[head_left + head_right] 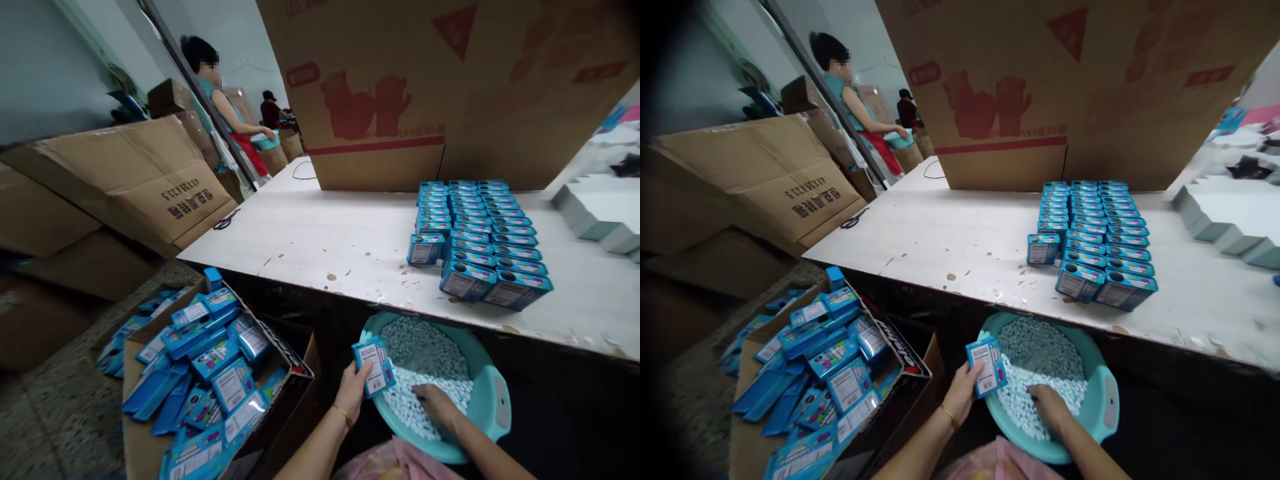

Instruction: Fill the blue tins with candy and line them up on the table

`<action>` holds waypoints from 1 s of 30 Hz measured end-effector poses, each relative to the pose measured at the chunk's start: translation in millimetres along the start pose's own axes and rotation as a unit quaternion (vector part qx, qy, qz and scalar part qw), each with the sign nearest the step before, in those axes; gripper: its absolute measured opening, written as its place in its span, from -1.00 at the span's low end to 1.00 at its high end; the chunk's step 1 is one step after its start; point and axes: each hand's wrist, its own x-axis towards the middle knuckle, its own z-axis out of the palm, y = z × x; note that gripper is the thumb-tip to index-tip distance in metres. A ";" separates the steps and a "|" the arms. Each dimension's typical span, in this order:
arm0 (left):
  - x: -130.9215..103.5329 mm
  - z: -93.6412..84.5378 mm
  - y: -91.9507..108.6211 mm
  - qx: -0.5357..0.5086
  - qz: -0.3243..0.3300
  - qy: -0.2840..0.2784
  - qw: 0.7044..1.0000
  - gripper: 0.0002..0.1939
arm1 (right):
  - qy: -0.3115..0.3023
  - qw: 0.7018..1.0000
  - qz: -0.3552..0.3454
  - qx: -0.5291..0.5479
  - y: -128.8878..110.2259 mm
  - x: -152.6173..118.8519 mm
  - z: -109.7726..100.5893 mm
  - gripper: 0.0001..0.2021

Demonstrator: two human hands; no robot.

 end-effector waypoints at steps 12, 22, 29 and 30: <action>2.7 -0.6 25.7 0.226 0.144 0.019 0.963 -0.61 | 0.009 0.986 0.047 0.159 -0.9 -25.4 -76.9 -0.79; 30.5 19.1 16.5 0.318 0.211 -0.005 0.924 -0.60 | 0.027 0.991 -0.008 0.130 -39.7 -51.5 -158.8 -0.76; 40.5 23.8 2.7 0.456 0.298 -0.071 0.835 -0.64 | -0.011 0.997 -0.002 -0.074 -76.0 -46.5 -179.0 -0.77; 41.2 24.3 1.0 0.466 0.300 -0.072 0.829 -0.64 | -0.018 0.993 0.000 -0.116 -83.3 -44.9 -181.8 -0.77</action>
